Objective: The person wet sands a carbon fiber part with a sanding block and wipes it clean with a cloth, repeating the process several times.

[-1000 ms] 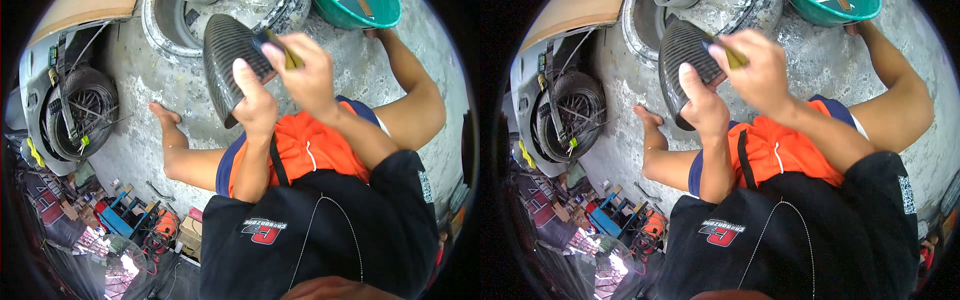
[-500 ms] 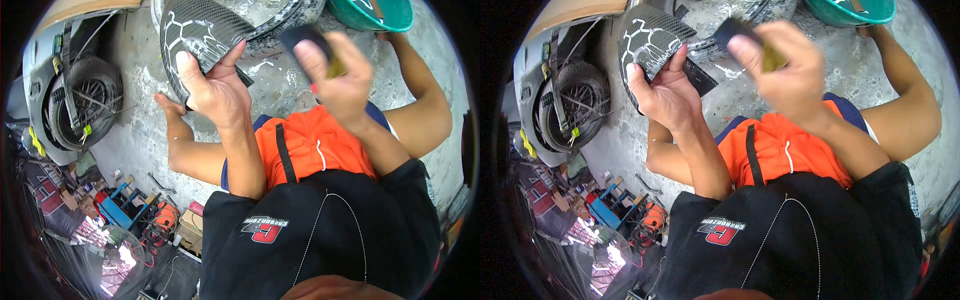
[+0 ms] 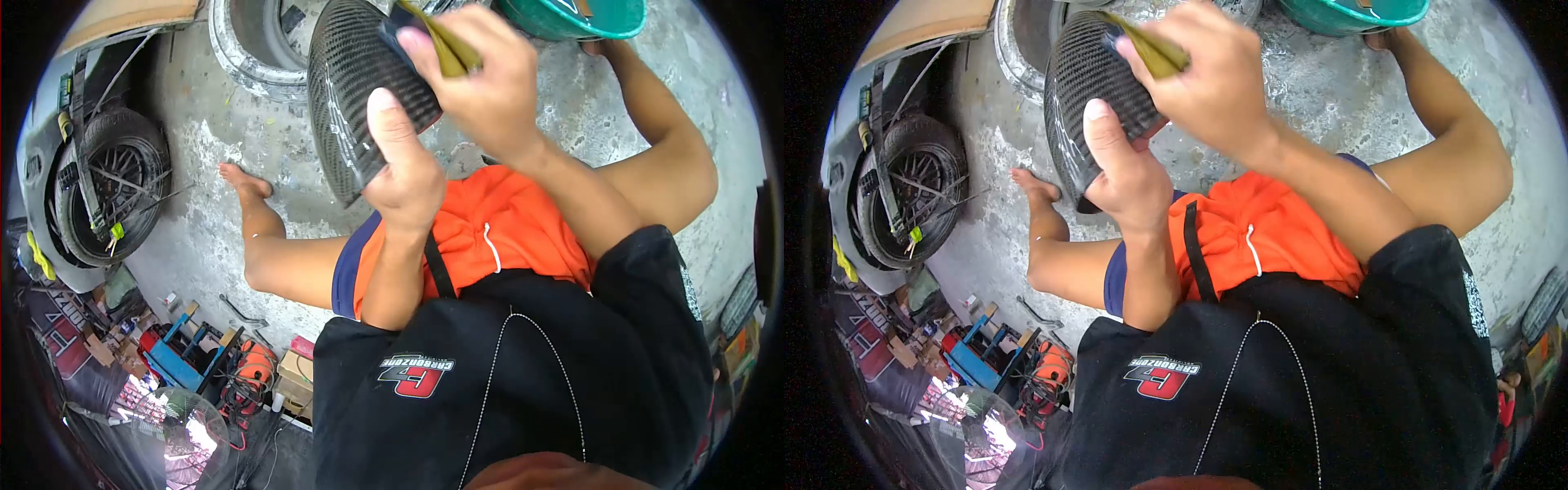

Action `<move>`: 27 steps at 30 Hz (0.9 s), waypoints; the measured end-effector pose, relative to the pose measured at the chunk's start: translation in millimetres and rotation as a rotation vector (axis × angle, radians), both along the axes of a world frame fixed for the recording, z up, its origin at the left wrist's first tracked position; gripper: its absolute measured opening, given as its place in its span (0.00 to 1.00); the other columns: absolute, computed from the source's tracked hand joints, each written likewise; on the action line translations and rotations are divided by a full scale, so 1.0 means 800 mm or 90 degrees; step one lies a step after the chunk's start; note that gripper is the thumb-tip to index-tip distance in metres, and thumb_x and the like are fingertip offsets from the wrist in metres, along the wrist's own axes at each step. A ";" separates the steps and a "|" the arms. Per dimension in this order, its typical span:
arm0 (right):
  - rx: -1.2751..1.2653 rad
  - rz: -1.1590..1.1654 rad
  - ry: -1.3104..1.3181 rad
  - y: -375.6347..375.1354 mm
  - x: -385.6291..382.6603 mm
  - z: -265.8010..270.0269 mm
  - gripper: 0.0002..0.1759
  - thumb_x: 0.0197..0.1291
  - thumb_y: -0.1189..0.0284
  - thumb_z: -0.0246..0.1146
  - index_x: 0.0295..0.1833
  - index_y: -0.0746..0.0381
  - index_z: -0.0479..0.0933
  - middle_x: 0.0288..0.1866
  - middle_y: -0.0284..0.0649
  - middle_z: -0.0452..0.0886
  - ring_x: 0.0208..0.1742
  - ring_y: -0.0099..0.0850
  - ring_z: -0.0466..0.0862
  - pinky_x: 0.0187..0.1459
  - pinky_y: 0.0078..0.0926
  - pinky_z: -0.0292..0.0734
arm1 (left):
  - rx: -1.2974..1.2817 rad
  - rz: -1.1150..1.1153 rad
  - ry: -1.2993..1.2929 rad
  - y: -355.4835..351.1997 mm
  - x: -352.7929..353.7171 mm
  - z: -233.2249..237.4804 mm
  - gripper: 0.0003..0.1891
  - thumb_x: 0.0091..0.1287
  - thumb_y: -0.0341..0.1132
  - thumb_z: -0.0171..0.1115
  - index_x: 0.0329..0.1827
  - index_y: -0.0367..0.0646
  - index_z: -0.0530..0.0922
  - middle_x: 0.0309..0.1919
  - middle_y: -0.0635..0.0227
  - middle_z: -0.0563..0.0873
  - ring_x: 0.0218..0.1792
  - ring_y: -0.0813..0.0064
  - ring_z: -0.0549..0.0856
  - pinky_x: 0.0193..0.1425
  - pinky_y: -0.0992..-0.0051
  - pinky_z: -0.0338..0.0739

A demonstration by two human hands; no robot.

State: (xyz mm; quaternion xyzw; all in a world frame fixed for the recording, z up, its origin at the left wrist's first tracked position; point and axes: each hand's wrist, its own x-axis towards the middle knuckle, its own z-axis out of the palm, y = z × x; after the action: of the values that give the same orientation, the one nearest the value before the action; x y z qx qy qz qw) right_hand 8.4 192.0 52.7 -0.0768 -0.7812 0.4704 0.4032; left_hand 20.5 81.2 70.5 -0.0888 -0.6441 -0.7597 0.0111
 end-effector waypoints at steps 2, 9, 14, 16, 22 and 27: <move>-0.038 0.008 0.014 -0.022 0.030 -0.004 0.09 0.50 0.72 0.77 0.36 0.63 0.85 0.30 0.42 0.82 0.29 0.40 0.83 0.29 0.30 0.76 | -0.019 0.026 -0.082 -0.017 -0.009 0.002 0.19 0.79 0.34 0.47 0.64 0.27 0.73 0.54 0.54 0.84 0.53 0.64 0.85 0.58 0.71 0.79; -0.008 0.003 0.005 -0.014 0.010 -0.009 0.08 0.52 0.74 0.76 0.36 0.63 0.84 0.29 0.40 0.81 0.29 0.37 0.82 0.30 0.32 0.76 | -0.045 0.034 -0.007 -0.012 -0.002 -0.015 0.20 0.79 0.37 0.47 0.63 0.31 0.73 0.53 0.58 0.84 0.47 0.69 0.86 0.47 0.71 0.85; 0.026 0.041 -0.008 -0.022 0.028 -0.009 0.10 0.56 0.76 0.74 0.42 0.67 0.84 0.33 0.41 0.83 0.31 0.32 0.82 0.35 0.25 0.76 | -0.012 0.077 -0.022 -0.011 -0.013 -0.008 0.16 0.79 0.32 0.47 0.59 0.28 0.75 0.49 0.58 0.85 0.45 0.70 0.85 0.47 0.74 0.82; 0.011 0.028 0.003 -0.011 0.000 -0.011 0.11 0.56 0.75 0.74 0.42 0.67 0.84 0.34 0.42 0.83 0.32 0.34 0.82 0.35 0.26 0.76 | -0.037 0.022 -0.052 -0.010 0.000 -0.007 0.22 0.78 0.39 0.50 0.68 0.34 0.70 0.56 0.57 0.83 0.49 0.68 0.87 0.42 0.71 0.89; 0.004 0.185 -0.020 -0.029 0.072 -0.002 0.12 0.51 0.75 0.77 0.40 0.66 0.85 0.35 0.42 0.84 0.32 0.35 0.83 0.34 0.30 0.78 | 0.153 0.118 -0.093 -0.040 -0.036 0.009 0.23 0.77 0.42 0.48 0.65 0.32 0.71 0.56 0.54 0.83 0.49 0.62 0.88 0.45 0.62 0.90; -0.076 0.050 -0.072 0.005 0.053 0.017 0.12 0.55 0.72 0.77 0.40 0.68 0.84 0.33 0.39 0.82 0.31 0.27 0.80 0.34 0.24 0.75 | 0.238 0.072 -0.078 -0.061 -0.052 0.027 0.25 0.78 0.46 0.48 0.66 0.34 0.70 0.54 0.55 0.83 0.48 0.61 0.88 0.48 0.56 0.88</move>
State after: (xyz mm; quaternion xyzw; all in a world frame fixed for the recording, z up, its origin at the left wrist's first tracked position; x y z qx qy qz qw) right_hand 50.9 196.0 66.3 -0.0965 -0.7755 0.5268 0.3344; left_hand -21.3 32.5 92.2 -0.0024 -0.4955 -0.8681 0.0303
